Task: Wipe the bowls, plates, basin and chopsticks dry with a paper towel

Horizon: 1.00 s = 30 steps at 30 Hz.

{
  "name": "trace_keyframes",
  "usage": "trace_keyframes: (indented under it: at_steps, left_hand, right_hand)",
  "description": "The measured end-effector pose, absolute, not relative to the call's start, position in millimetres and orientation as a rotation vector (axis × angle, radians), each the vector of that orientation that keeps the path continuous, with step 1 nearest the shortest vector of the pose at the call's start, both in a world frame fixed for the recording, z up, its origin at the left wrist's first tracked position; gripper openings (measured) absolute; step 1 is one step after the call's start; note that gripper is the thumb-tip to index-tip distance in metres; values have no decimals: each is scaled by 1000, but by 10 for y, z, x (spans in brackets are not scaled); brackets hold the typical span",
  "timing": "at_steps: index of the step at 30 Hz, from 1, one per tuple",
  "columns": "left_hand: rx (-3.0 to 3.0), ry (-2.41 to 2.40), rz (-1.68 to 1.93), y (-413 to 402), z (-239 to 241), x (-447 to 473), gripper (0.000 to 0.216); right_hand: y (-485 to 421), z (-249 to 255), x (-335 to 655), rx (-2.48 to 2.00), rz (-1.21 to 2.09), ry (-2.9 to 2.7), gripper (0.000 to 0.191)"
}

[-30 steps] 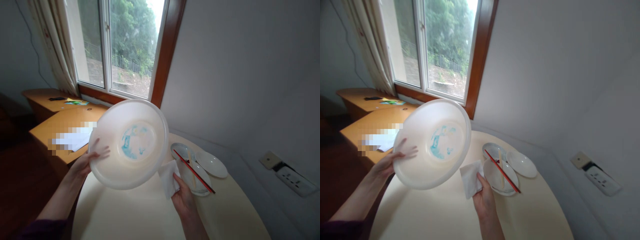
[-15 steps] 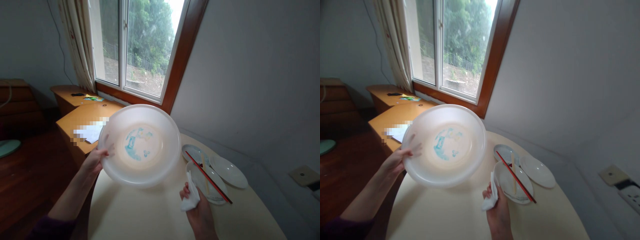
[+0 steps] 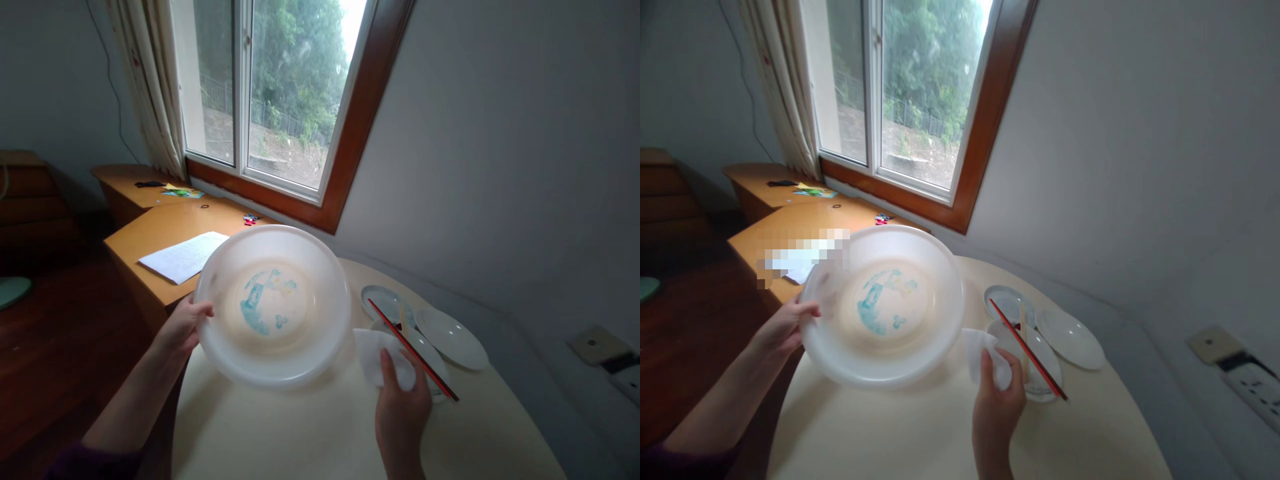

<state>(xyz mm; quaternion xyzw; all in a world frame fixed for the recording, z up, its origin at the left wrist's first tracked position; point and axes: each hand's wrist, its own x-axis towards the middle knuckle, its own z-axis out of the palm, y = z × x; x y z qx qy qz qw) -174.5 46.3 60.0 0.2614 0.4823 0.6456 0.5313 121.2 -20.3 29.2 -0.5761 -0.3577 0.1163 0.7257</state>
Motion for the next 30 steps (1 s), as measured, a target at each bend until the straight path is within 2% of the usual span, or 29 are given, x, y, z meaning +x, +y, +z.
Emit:
trace_keyframes:
  at_steps: [3,6,10,13,17,20,24,26,30]
  left_hand:
    - [611,1189,1501,469,613,-1752,28]
    - [654,1186,1419,534,617,-1789,26]
    - [750,1142,1194,730,607,-1896,38]
    - [825,1125,1055,899,591,-1963,43]
    - [937,1134,965,1066,585,-1970,47]
    - [1044,1259,1120,1074,634,-1910,52]
    - [1516,1687,1479,775,725,-1714,38]
    - [1853,1644,1412,514,725,-1551,31]
    - [2290,1475,1113,107,606,-1213,33]
  right_hand:
    - [-217,228,1052,-1127,44,-1378,5]
    - [-241,153,889,-947,2,-1959,25]
    - [-260,101,851,-861,-17,-2268,40]
    - [-238,107,917,-888,-63,-2313,43]
    - [-155,123,943,-961,-141,-2215,29]
    - [-85,129,873,-971,-153,-2120,22]
    - [-27,119,706,-971,-166,-2068,19]
    - [-25,106,605,-991,-170,-2052,19]
    - [-72,90,444,-988,-149,-2061,30]
